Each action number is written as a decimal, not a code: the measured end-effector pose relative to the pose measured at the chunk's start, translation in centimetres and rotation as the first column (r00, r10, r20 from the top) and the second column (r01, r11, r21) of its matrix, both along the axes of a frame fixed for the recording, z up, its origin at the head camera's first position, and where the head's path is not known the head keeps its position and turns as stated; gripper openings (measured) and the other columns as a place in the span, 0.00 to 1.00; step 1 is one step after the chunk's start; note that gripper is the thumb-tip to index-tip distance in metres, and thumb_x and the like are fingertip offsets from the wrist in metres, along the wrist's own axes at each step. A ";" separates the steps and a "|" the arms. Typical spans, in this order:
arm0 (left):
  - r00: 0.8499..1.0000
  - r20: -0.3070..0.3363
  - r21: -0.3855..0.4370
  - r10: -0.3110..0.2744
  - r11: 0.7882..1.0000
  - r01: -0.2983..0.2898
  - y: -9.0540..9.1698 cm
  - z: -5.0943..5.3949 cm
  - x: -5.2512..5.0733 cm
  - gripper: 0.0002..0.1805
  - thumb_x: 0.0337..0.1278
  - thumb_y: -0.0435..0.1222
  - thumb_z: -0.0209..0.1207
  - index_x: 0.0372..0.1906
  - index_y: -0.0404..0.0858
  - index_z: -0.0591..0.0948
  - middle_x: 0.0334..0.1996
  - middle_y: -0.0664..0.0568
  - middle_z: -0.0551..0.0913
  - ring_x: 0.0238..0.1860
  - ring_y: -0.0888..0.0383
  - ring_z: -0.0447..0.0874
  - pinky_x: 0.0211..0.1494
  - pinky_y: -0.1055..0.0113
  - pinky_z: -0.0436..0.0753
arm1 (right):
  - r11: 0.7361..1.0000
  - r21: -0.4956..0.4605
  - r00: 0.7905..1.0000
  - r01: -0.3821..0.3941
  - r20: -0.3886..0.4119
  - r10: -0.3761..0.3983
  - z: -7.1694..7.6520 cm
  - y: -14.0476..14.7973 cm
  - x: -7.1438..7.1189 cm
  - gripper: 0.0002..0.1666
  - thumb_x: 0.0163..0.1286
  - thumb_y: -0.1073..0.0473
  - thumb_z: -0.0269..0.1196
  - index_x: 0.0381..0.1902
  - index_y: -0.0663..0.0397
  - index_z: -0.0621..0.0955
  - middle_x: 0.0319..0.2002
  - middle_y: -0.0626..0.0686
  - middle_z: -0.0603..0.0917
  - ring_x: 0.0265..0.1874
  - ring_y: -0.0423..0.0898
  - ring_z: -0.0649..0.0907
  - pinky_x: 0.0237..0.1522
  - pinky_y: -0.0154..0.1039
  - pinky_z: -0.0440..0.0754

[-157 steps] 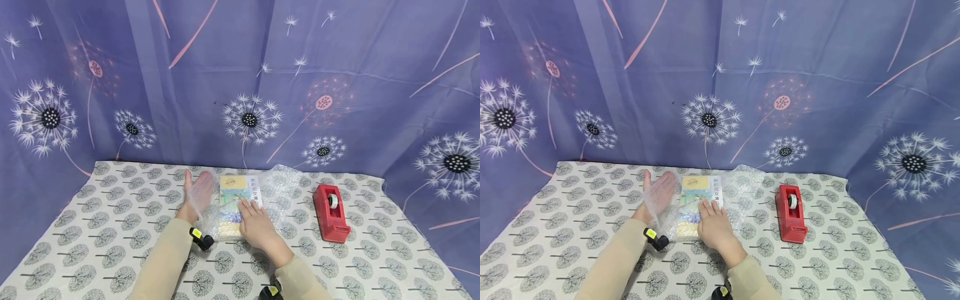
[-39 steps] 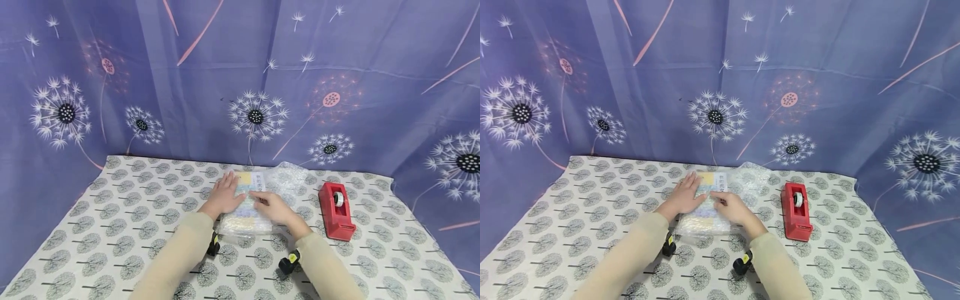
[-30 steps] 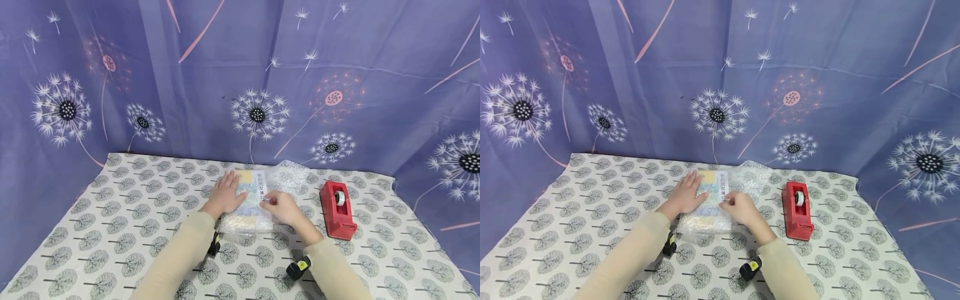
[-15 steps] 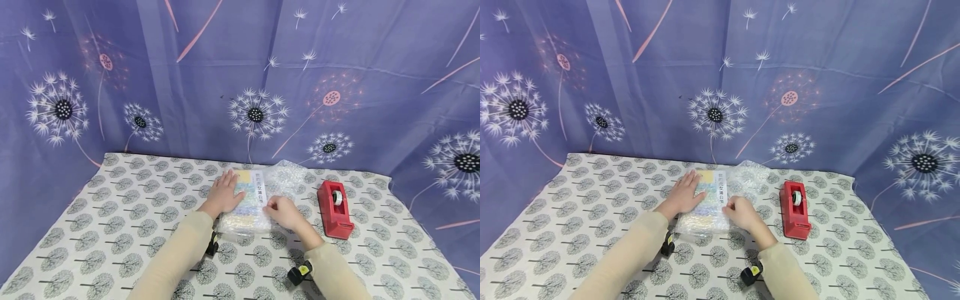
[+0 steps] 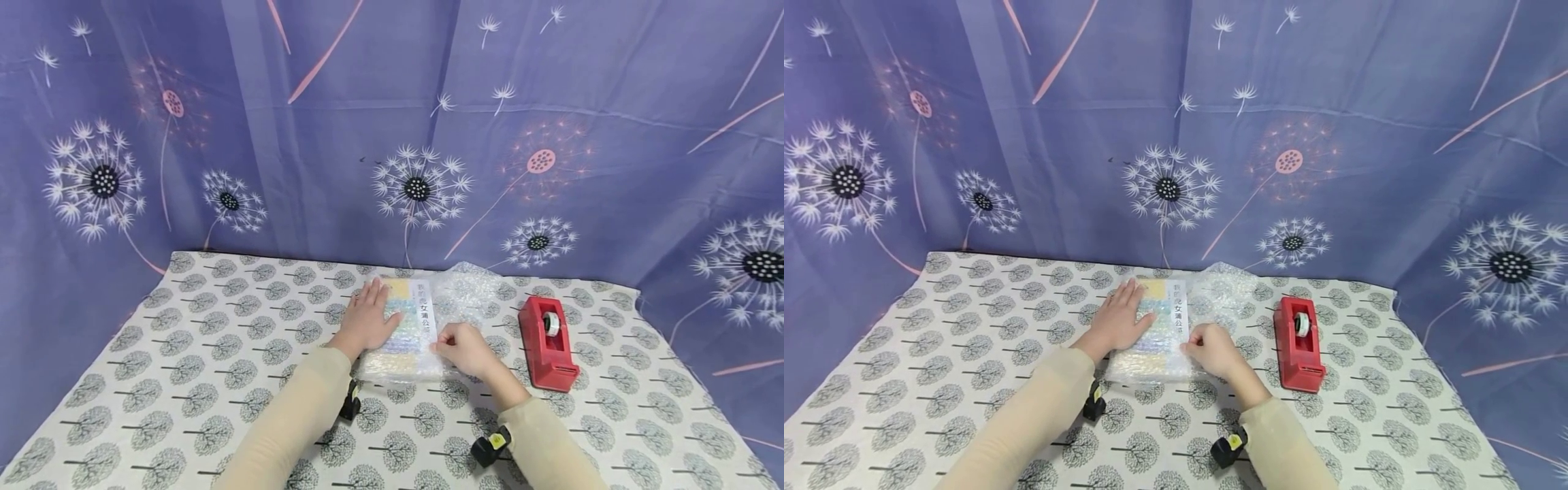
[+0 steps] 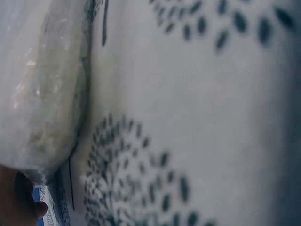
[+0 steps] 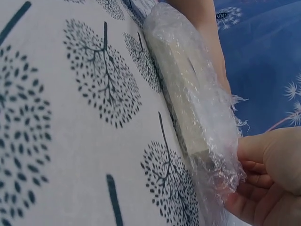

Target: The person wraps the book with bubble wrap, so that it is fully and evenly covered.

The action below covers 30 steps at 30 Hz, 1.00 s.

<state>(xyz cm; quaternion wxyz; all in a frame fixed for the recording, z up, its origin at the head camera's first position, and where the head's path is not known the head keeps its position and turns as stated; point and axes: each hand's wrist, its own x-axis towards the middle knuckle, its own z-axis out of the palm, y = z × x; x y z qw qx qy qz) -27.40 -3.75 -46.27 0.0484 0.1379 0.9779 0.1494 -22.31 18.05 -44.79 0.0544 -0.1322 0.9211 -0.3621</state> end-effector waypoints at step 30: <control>0.971 0.240 -0.067 -0.011 0.997 0.028 0.4 4.3 0.8 0.81 0.10 0.72 0.68 0.75 0.39 0.42 0.75 0.41 0.31 0.75 0.42 0.29 0.76 0.46 0.44 | 0.974 -0.178 0.990 0.138 0.054 -0.130 -0.7 1.0 -0.7 0.11 0.62 0.56 0.64 0.30 0.60 0.81 0.23 0.51 0.82 0.19 0.40 0.77 0.21 0.32 0.79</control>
